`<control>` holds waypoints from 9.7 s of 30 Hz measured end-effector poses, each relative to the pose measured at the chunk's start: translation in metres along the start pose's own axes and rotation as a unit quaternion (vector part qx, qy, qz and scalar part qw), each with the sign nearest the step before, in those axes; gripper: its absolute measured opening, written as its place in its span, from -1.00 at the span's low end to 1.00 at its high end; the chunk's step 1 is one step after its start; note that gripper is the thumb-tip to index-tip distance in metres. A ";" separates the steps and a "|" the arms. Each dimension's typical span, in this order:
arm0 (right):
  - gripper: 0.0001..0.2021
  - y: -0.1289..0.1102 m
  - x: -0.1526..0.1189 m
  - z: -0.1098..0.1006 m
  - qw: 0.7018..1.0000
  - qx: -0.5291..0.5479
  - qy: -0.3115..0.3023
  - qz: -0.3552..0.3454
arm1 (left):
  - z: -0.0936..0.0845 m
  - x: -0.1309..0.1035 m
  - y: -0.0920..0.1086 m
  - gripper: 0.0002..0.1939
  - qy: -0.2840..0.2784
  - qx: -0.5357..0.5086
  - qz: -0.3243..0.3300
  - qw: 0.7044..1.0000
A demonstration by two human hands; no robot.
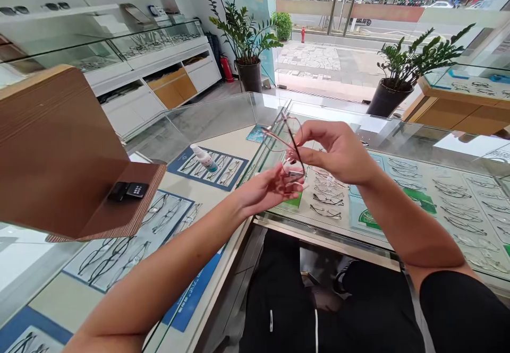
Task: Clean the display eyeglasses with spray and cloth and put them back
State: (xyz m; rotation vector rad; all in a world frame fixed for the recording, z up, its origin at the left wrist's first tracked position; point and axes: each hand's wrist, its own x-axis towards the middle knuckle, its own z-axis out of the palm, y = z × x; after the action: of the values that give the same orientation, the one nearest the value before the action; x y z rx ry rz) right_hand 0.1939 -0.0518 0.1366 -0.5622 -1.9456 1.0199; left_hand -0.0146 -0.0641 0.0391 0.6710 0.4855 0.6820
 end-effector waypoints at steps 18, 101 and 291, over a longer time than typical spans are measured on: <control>-0.78 0.056 -0.085 -0.018 0.959 -0.152 -0.007 0.237 | -0.070 0.020 0.003 -0.56 -0.012 -0.073 -0.113 0.991; -0.15 0.083 -0.304 -0.053 0.659 -0.536 0.160 0.504 | -0.115 -0.157 -0.047 -0.08 0.385 0.835 -0.033 0.392; -0.86 0.124 -0.104 -0.065 0.827 -0.452 0.333 0.014 | 0.041 0.196 -0.014 -0.70 -0.098 0.312 0.240 0.914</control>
State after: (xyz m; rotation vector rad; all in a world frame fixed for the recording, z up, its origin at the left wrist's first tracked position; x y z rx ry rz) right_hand 0.3055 -0.0247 0.0059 -1.2661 -1.6513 -0.2007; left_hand 0.1501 0.0500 0.0207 1.4837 0.3467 0.9150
